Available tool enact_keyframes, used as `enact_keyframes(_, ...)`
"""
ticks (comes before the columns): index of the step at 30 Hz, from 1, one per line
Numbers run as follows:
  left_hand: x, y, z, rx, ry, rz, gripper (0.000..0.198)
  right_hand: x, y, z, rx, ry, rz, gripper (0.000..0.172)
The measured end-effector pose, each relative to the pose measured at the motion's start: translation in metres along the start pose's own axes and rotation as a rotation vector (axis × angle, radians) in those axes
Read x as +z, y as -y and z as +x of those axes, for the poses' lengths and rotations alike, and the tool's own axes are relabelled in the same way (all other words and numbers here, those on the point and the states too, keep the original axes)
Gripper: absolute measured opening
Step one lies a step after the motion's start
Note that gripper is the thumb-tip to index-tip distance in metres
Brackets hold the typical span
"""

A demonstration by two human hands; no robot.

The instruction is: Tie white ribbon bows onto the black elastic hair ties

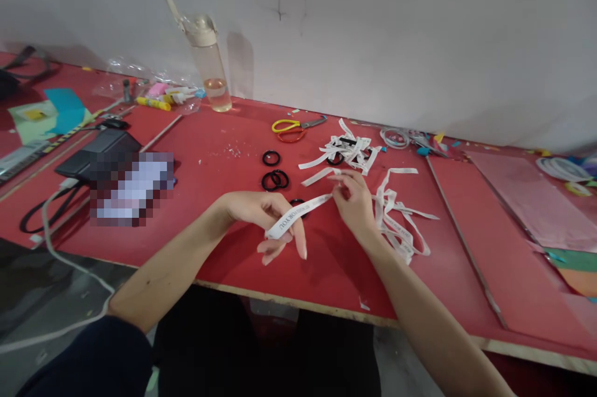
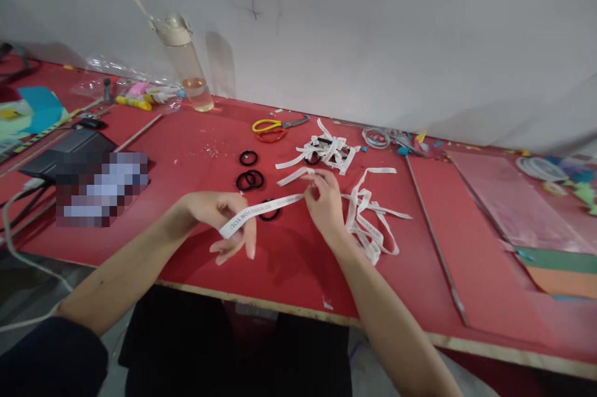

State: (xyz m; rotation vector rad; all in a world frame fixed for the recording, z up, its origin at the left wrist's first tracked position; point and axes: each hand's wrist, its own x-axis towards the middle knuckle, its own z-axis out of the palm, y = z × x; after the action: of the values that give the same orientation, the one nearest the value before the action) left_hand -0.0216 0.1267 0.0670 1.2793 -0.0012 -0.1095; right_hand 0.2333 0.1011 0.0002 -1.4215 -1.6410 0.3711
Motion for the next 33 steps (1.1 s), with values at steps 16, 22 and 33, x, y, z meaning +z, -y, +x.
enact_keyframes(16, 0.002, 0.006, 0.014, -0.045, -0.133, 0.034, 0.035, 0.003, 0.051, -0.028, 0.131, 0.427, 0.65, 0.031)
enact_keyframes(22, 0.005, 0.005, 0.018, -0.119, 0.087, 0.032, 0.037, 0.006, 0.035, -0.017, 0.265, 0.261, 0.627, 0.035)
enact_keyframes(33, 0.011, 0.003, 0.025, 0.015, -0.047, 0.16, 0.052, -0.002, 0.055, -0.031, -0.155, 0.515, 0.497, 0.031)
